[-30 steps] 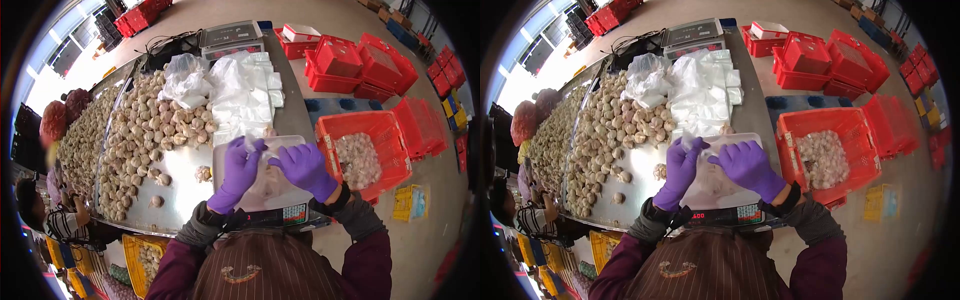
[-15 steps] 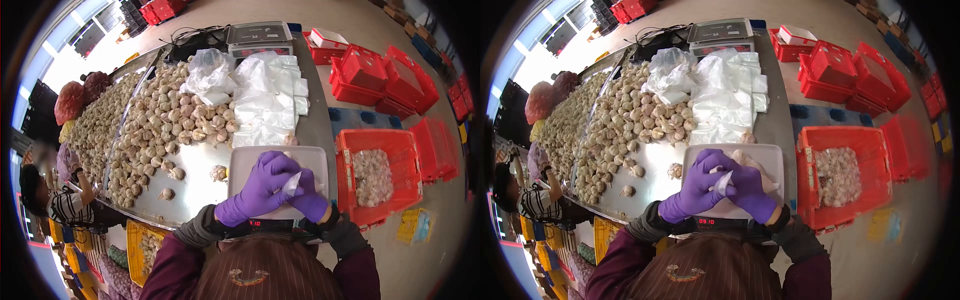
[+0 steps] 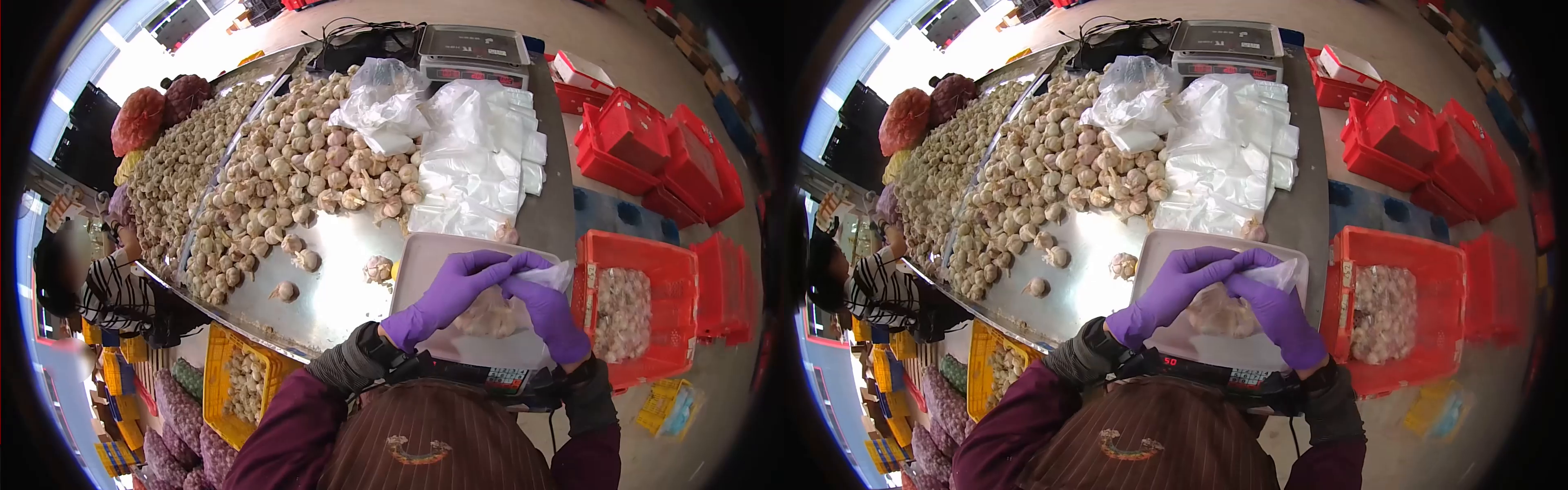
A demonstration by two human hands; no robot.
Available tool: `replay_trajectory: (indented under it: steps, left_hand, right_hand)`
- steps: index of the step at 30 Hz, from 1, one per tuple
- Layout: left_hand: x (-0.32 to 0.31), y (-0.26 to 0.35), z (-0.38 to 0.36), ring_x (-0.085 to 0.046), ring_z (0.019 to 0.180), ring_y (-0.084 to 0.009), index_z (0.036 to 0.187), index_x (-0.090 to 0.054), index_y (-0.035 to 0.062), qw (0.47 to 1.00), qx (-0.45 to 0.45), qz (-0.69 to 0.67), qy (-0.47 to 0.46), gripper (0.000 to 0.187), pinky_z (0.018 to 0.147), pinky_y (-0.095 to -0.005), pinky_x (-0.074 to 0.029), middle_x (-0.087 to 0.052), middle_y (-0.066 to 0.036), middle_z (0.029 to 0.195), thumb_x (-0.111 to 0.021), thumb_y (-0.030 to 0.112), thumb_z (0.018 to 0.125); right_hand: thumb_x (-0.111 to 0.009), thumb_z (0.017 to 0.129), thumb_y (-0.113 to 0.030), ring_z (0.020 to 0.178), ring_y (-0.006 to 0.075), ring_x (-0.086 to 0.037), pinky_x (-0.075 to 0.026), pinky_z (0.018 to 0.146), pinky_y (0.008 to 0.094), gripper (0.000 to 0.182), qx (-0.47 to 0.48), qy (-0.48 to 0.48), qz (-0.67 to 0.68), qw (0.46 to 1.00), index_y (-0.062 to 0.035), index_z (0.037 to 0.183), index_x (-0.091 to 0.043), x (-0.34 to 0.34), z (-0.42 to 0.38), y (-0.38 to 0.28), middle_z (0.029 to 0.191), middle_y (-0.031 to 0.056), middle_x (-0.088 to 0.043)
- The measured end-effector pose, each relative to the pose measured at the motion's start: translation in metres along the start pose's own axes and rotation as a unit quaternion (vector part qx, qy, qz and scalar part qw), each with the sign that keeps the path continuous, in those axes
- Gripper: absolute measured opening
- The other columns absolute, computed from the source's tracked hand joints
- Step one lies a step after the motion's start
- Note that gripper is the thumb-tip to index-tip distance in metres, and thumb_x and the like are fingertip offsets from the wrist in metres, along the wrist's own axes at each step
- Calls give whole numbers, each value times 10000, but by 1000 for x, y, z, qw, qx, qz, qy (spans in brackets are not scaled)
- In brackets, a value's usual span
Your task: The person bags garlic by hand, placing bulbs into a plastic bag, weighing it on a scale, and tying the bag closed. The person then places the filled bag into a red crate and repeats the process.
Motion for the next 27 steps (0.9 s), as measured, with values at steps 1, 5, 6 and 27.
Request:
replay_trajectory:
  steps: [1,5,6,27]
  left_hand:
    - [0,4,-2,-558,869,-101,1084,-589,-7,997,-34,55,33,277,780,-246,-440,-628,-48,939,-591,140,848]
    - [-13,24,-20,-542,704,-167,985,-636,62,784,-352,486,157,286,665,-276,-438,-606,-31,798,-683,131,711]
    - [-27,32,-33,-538,719,-196,948,-638,81,650,-439,594,176,283,664,-306,-438,-594,-36,815,-689,158,680]
    - [5,71,-37,-539,698,-206,670,-574,7,860,-298,402,99,132,626,-297,-402,-544,-73,646,-629,70,772]
  right_hand:
    - [-597,812,-104,704,99,-562,-449,658,208,116,-67,-19,72,995,-12,878,-575,1,4,6,799,34,-588]
    - [-561,854,-142,679,98,-562,-455,643,227,148,-204,-46,221,952,-7,913,-571,8,1,23,809,34,-598]
    - [-554,866,-158,667,95,-561,-458,638,235,163,-236,-63,263,933,-6,923,-571,5,-2,26,814,34,-603]
    - [-653,675,-149,824,203,-580,-460,679,307,334,261,138,-505,811,-92,1001,-607,-22,-27,6,905,84,-584]
Point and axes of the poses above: each hand's wrist, its own z-axis towards the middle knuckle, its own x-axis out of the back of the hand, y = z × x, the point moved 6 cm from there along z, towards the middle knuckle
